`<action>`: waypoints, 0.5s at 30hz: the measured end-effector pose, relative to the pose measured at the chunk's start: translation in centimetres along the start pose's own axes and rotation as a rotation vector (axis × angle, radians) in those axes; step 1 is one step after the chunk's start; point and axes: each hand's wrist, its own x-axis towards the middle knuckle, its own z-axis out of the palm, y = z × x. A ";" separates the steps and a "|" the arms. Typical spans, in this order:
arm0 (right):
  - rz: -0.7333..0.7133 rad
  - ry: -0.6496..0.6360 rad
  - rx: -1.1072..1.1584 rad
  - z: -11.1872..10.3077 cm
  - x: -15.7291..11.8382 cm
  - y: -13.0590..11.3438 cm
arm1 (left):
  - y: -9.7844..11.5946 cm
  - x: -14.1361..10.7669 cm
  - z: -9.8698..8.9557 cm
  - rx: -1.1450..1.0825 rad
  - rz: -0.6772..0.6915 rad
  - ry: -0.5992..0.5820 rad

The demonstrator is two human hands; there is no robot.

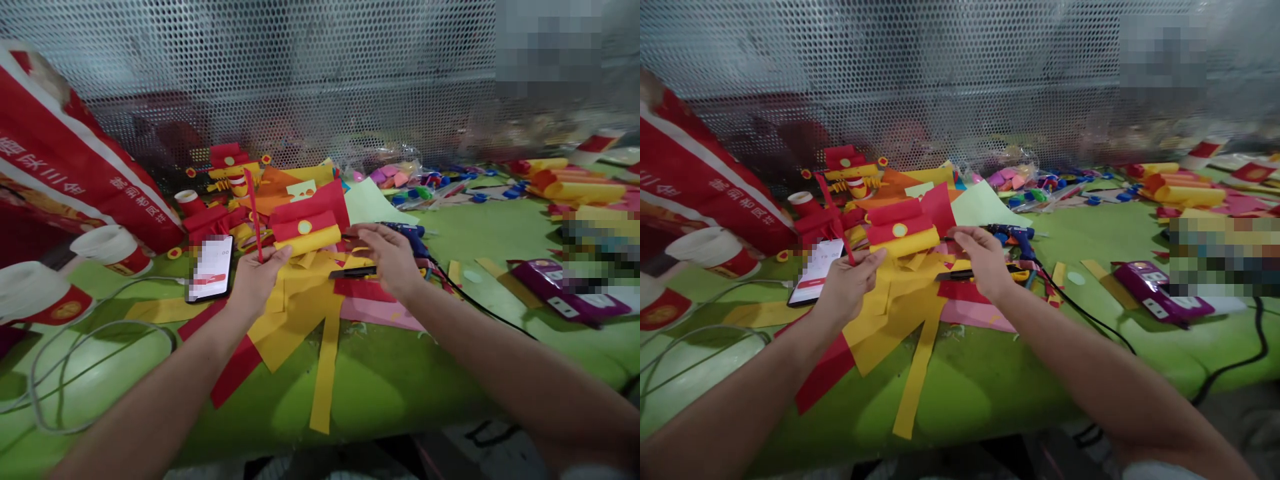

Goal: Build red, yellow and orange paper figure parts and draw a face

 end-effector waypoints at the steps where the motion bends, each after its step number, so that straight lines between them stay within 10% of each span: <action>1: -0.120 0.050 -0.053 0.0 -0.1 -0.1 | -0.1 0.0 0.0 0.024 0.024 0.021; 6: -0.478 -0.151 -0.225 0.3 -2.0 -0.8 | -0.3 -0.5 0.0 0.395 0.224 0.033; 15: -0.424 -0.373 -0.176 1.1 -3.6 -2.4 | -0.6 -1.0 -0.1 0.842 0.471 -0.123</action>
